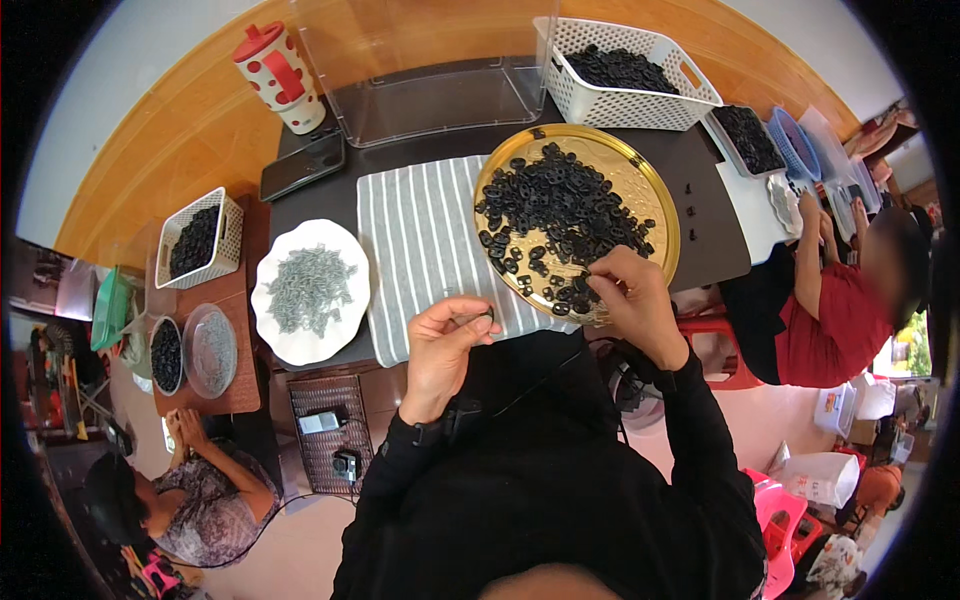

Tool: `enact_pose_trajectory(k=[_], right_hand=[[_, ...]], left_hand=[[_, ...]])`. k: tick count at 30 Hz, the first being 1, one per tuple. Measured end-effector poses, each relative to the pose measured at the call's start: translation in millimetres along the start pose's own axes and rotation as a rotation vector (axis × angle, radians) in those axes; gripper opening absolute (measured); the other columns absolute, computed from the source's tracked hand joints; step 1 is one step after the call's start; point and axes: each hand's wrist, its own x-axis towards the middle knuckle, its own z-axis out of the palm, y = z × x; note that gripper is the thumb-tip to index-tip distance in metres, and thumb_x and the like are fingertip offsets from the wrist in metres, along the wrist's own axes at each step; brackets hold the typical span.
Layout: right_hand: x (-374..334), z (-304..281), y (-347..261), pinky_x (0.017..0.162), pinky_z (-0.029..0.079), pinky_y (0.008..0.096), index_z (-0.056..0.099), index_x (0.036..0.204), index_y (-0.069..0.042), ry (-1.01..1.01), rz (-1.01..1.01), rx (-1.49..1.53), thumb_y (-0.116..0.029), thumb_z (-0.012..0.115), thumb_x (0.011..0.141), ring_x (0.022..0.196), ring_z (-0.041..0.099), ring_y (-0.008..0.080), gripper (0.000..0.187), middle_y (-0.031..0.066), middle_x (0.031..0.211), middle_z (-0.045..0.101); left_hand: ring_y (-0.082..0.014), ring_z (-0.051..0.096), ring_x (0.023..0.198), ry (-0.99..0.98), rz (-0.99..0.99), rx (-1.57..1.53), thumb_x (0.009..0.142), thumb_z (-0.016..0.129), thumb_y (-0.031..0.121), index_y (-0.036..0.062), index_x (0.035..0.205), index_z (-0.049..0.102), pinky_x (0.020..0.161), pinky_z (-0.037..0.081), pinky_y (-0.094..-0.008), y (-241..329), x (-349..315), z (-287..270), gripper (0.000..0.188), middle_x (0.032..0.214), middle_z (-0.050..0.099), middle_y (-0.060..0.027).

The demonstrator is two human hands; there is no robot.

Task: The person picks up black plastic toggles and metal springs, fits a spring into each toggle by hand, and places the assembled pieces onto a striped cloth.

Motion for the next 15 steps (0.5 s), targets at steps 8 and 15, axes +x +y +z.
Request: enact_pose_trajectory(k=[8, 15], right_hand=[[-1, 25, -13, 0.064, 0.045, 0.0411, 0.055, 0.079, -0.001, -0.088, -0.287, -0.097, 0.004, 0.06, 0.071, 0.076, 0.056, 0.0344, 0.011, 0.0133, 0.078, 0.052], [8, 29, -14, 0.066, 0.045, 0.042, 0.055, 0.079, 0.0, -0.266, -0.336, -0.2, 0.003, 0.057, 0.068, 0.074, 0.056, 0.0357, 0.012, 0.0146, 0.075, 0.054]], left_hand=[[-0.0138, 0.065, 0.071, -0.017, -0.025, 0.199, 0.084, 0.065, -0.007, -0.0034, 0.105, 0.065, 0.06, 0.052, -0.0221, -1, -13, 10, 0.021, 0.087, 0.068, -0.0085], [-0.0075, 0.06, 0.07, -0.093, -0.132, 0.331, 0.084, 0.067, -0.003, 0.0018, 0.104, 0.067, 0.057, 0.047, -0.0192, 1, -27, 17, 0.02, 0.085, 0.065, -0.0025]])
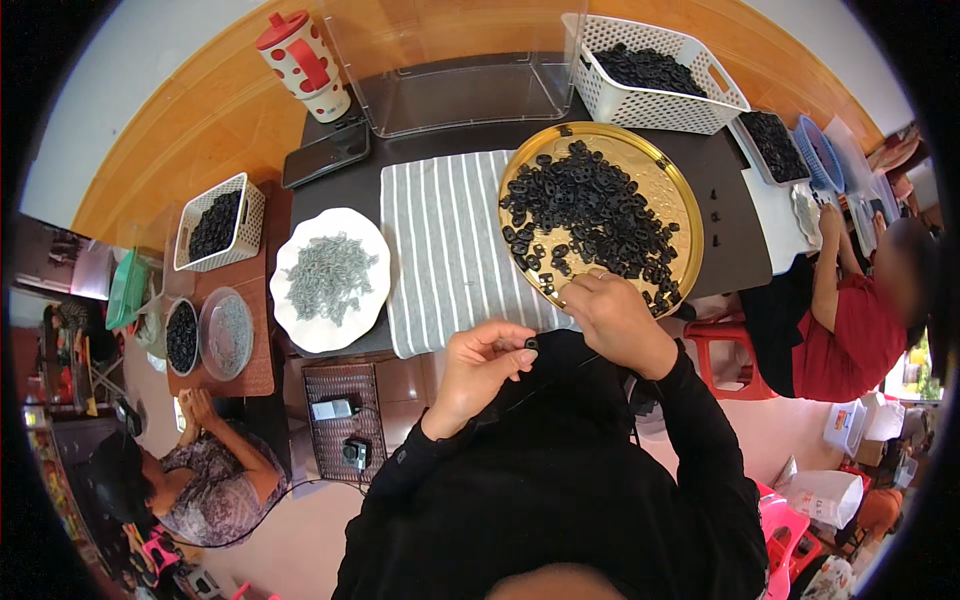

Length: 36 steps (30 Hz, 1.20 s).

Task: The person picks up black plastic toggles and metal springs, fits a spring into each toggle by hand, and places the assembled pieces onto a striped cloth.

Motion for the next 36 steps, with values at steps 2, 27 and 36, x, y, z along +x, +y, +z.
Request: enact_pose_trajectory(k=[2, 27, 36], right_hand=[[0, 1, 4, 0.067, 0.046, 0.0424, 0.054, 0.079, 0.001, -0.025, 0.02, -0.023, 0.002, 0.057, 0.07, 0.074, 0.056, 0.0365, 0.01, 0.0162, 0.075, 0.054], [60, 73, -60, 0.077, 0.046, 0.0384, 0.055, 0.08, -0.001, 0.199, -0.098, -0.045, -0.006, 0.059, 0.069, 0.083, 0.055, 0.0305, 0.012, 0.0133, 0.081, 0.055], [73, 85, -61, 0.072, 0.046, 0.035, 0.057, 0.079, -0.003, 0.114, -0.143, -0.275, -0.013, 0.061, 0.071, 0.084, 0.055, 0.026, 0.013, 0.0105, 0.08, 0.053]], left_hand=[[-0.0075, 0.06, 0.069, 0.012, 0.005, -0.005, 0.084, 0.067, -0.003, 0.0018, 0.104, 0.067, 0.057, 0.047, -0.0192, -1, 1, -3, 0.02, 0.085, 0.066, -0.0023], [-0.0155, 0.064, 0.074, 0.372, 0.31, -0.24, 0.088, 0.06, -0.006, -0.0052, 0.116, 0.062, 0.065, 0.051, -0.024, 7, -14, -37, 0.028, 0.086, 0.062, -0.0054], [-0.0098, 0.058, 0.069, 0.422, 0.324, -0.07, 0.088, 0.061, -0.005, -0.0036, 0.113, 0.064, 0.062, 0.048, -0.0216, 14, -18, -42, 0.026, 0.084, 0.058, -0.0021]])
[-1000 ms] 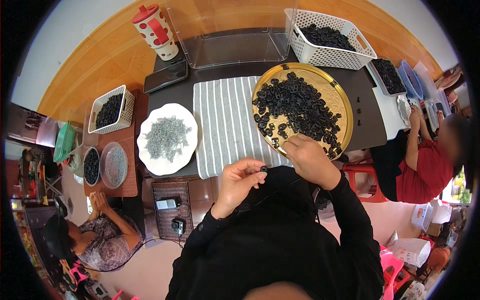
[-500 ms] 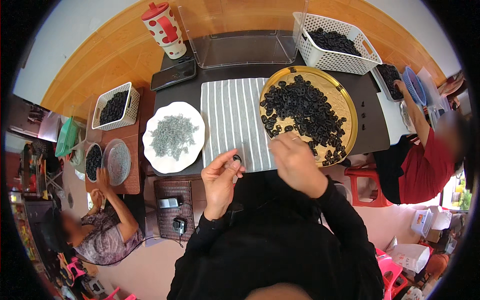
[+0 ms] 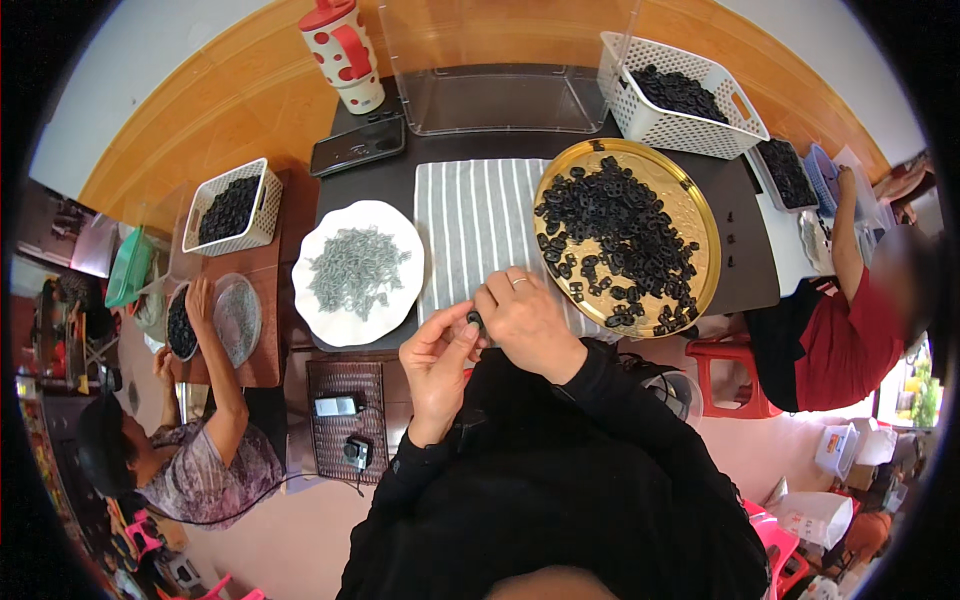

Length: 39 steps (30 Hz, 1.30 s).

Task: The person picks up black plastic toggles and metal springs, fits a spring into each toggle by hand, and places the assembled pieces onto a striped cloth.

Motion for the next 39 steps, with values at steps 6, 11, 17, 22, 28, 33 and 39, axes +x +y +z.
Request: enact_pose_trajectory(k=[6, 11, 17, 22, 28, 33, 39], right_hand=[[-17, -11, 9, 0.064, 0.045, 0.0362, 0.061, 0.097, 0.002, 0.258, 0.243, 0.279, 0.011, 0.056, 0.072, 0.076, 0.054, 0.0299, 0.027, 0.0139, 0.084, 0.051], [-52, -40, 30, 0.057, 0.043, 0.0261, 0.062, 0.097, 0.0, 0.544, 0.432, 0.647, 0.014, 0.055, 0.076, 0.064, 0.055, 0.0173, 0.027, 0.01, 0.087, 0.056], [-84, -63, 42, 0.067, 0.044, 0.0204, 0.059, 0.098, 0.003, 0.714, 0.699, 1.065, 0.012, 0.053, 0.085, 0.074, 0.055, 0.008, 0.017, 0.0043, 0.09, 0.055], [-98, -57, 45, 0.067, 0.048, 0.0211, 0.059, 0.101, 0.004, 0.673, 0.649, 1.055, 0.011, 0.052, 0.088, 0.076, 0.058, 0.0098, 0.016, 0.0069, 0.096, 0.054], [-101, -61, 48, 0.067, 0.046, 0.0214, 0.059, 0.099, 0.004, 0.728, 0.675, 1.098, 0.01, 0.056, 0.086, 0.076, 0.058, 0.0097, 0.015, 0.0064, 0.091, 0.055], [-104, -58, 52, 0.065, 0.046, 0.0212, 0.059, 0.098, 0.004, 0.712, 0.683, 1.069, 0.011, 0.056, 0.086, 0.075, 0.056, 0.0093, 0.014, 0.0062, 0.091, 0.055], [-102, -58, 51, 0.065, 0.045, 0.0212, 0.059, 0.097, 0.004, 0.738, 0.664, 1.044, 0.01, 0.057, 0.085, 0.075, 0.056, 0.0093, 0.014, 0.0061, 0.091, 0.056]], left_hand=[[-0.0084, 0.053, 0.068, -0.057, 0.276, 0.369, 0.085, 0.063, -0.006, -0.002, 0.108, 0.066, 0.061, 0.045, -0.0216, 4, 21, 12, 0.024, 0.082, 0.055, -0.0021], [-0.0265, 0.056, 0.076, -0.066, 0.613, 1.198, 0.076, 0.066, -0.004, -0.0012, 0.098, 0.068, 0.068, 0.046, -0.0349, -4, 33, 28, 0.023, 0.084, 0.057, -0.0128], [-0.0303, 0.053, 0.082, -0.217, 0.676, 1.14, 0.074, 0.066, -0.004, -0.0002, 0.089, 0.069, 0.07, 0.044, -0.0379, 2, 40, 81, 0.015, 0.084, 0.058, -0.0109], [-0.03, 0.051, 0.082, -0.509, 0.645, 1.292, 0.067, 0.067, -0.003, 0.0011, 0.08, 0.07, 0.073, 0.043, -0.0383, -2, 66, 111, 0.015, 0.078, 0.058, -0.0109], [-0.0329, 0.052, 0.077, -0.638, 0.643, 1.384, 0.061, 0.062, -0.001, -0.0004, 0.066, 0.067, 0.071, 0.042, -0.0402, -6, 78, 121, 0.007, 0.071, 0.056, -0.0166], [-0.034, 0.053, 0.08, -0.714, 0.606, 1.436, 0.061, 0.061, -0.001, -0.0012, 0.067, 0.066, 0.072, 0.043, -0.0408, -6, 82, 123, 0.008, 0.074, 0.057, -0.0179], [-0.0352, 0.053, 0.086, -0.707, 0.516, 1.447, 0.065, 0.064, -0.001, -0.0002, 0.082, 0.07, 0.076, 0.044, -0.0416, -2, 77, 124, 0.017, 0.08, 0.058, -0.0169]])
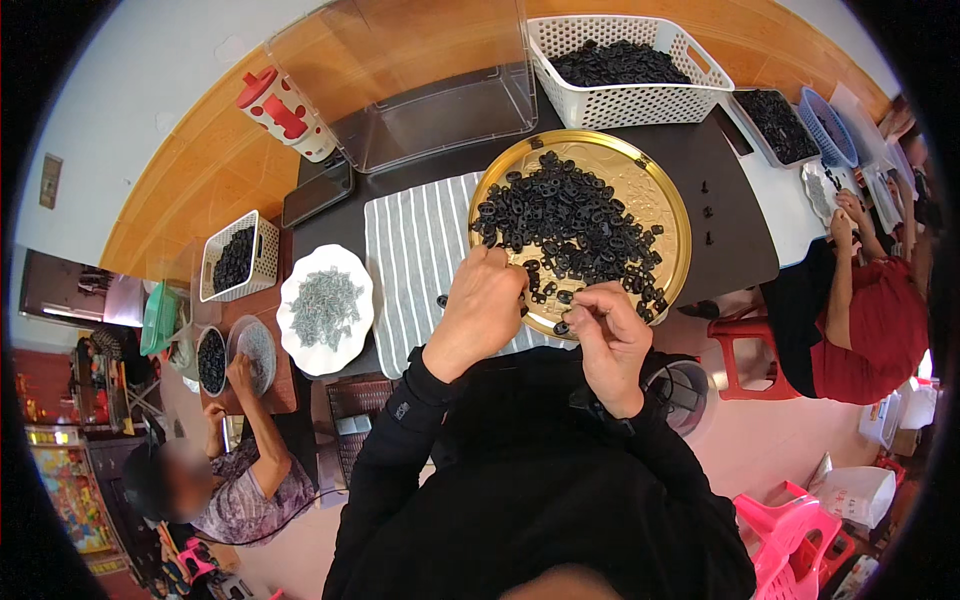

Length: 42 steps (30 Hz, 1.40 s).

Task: The person picks up black plastic toggles and metal springs, fits a spring into each toggle by hand, and places the assembled pieces onto a striped cloth.

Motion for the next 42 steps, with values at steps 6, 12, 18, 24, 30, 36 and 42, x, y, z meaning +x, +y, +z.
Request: enact_pose_trajectory(k=[6, 12, 18, 24, 30, 36, 42], right_hand=[[-2, 1, 1, 0.065, 0.045, 0.0208, 0.06, 0.098, 0.004, -0.01, -0.017, -0.04, 0.011, 0.056, 0.085, 0.074, 0.056, 0.0092, 0.014, 0.006, 0.091, 0.056], [-3, 0, 1, 0.067, 0.046, 0.0213, 0.06, 0.1, 0.004, -0.019, -0.013, -0.012, 0.011, 0.055, 0.086, 0.077, 0.059, 0.0098, 0.016, 0.0061, 0.093, 0.056], [-4, -2, 0, 0.067, 0.047, 0.0213, 0.06, 0.1, 0.003, -0.009, -0.009, -0.021, 0.011, 0.055, 0.086, 0.078, 0.06, 0.0101, 0.016, 0.0062, 0.094, 0.055], [-4, -5, 5, 0.066, 0.046, 0.0212, 0.06, 0.099, 0.003, -0.004, -0.028, -0.013, 0.011, 0.056, 0.086, 0.077, 0.058, 0.0099, 0.016, 0.006, 0.094, 0.055], [-3, -5, 2, 0.066, 0.045, 0.0212, 0.06, 0.097, 0.004, 0.004, -0.021, -0.043, 0.009, 0.058, 0.086, 0.075, 0.057, 0.0095, 0.013, 0.0052, 0.091, 0.056], [-5, -6, -4, 0.068, 0.043, 0.0221, 0.061, 0.097, 0.003, -0.026, -0.067, -0.153, 0.008, 0.06, 0.085, 0.076, 0.054, 0.0102, 0.012, 0.0056, 0.091, 0.057], [-6, 7, -9, 0.069, 0.043, 0.0205, 0.06, 0.099, 0.003, -0.055, -0.015, -0.027, 0.008, 0.059, 0.086, 0.078, 0.054, 0.0095, 0.013, 0.0053, 0.092, 0.057]], left_hand=[[-0.0347, 0.055, 0.085, 0.001, -0.027, -0.034, 0.065, 0.064, -0.001, 0.0003, 0.072, 0.069, 0.077, 0.044, -0.0412, -1, 1, 5, 0.009, 0.079, 0.061, -0.0164], [-0.0343, 0.056, 0.082, 0.014, -0.002, -0.056, 0.066, 0.066, 0.001, 0.0011, 0.07, 0.068, 0.076, 0.044, -0.0408, -4, 0, 9, 0.004, 0.077, 0.061, -0.0165], [-0.0334, 0.055, 0.084, 0.082, -0.015, -0.148, 0.068, 0.07, 0.004, 0.0025, 0.078, 0.07, 0.075, 0.044, -0.0414, 4, 2, 5, 0.01, 0.077, 0.059, -0.0151], [-0.0336, 0.055, 0.084, 0.051, 0.025, -0.089, 0.067, 0.069, 0.001, 0.0028, 0.078, 0.069, 0.075, 0.044, -0.0407, 9, 2, 16, 0.012, 0.079, 0.058, -0.0147], [-0.0338, 0.054, 0.084, 0.041, 0.062, -0.003, 0.067, 0.066, -0.002, 0.0013, 0.076, 0.064, 0.075, 0.044, -0.04, 8, 4, 21, 0.01, 0.079, 0.058, -0.0152], [-0.0283, 0.058, 0.08, 0.172, 0.041, -0.301, 0.069, 0.066, -0.004, -0.0034, 0.081, 0.064, 0.069, 0.046, -0.0376, 11, -2, 17, 0.012, 0.078, 0.058, -0.0129], [-0.0093, 0.057, 0.073, 0.183, -0.258, -1.557, 0.086, 0.064, -0.004, -0.0031, 0.105, 0.067, 0.067, 0.048, -0.0219, 0, -38, 10, 0.02, 0.082, 0.063, -0.0041]])
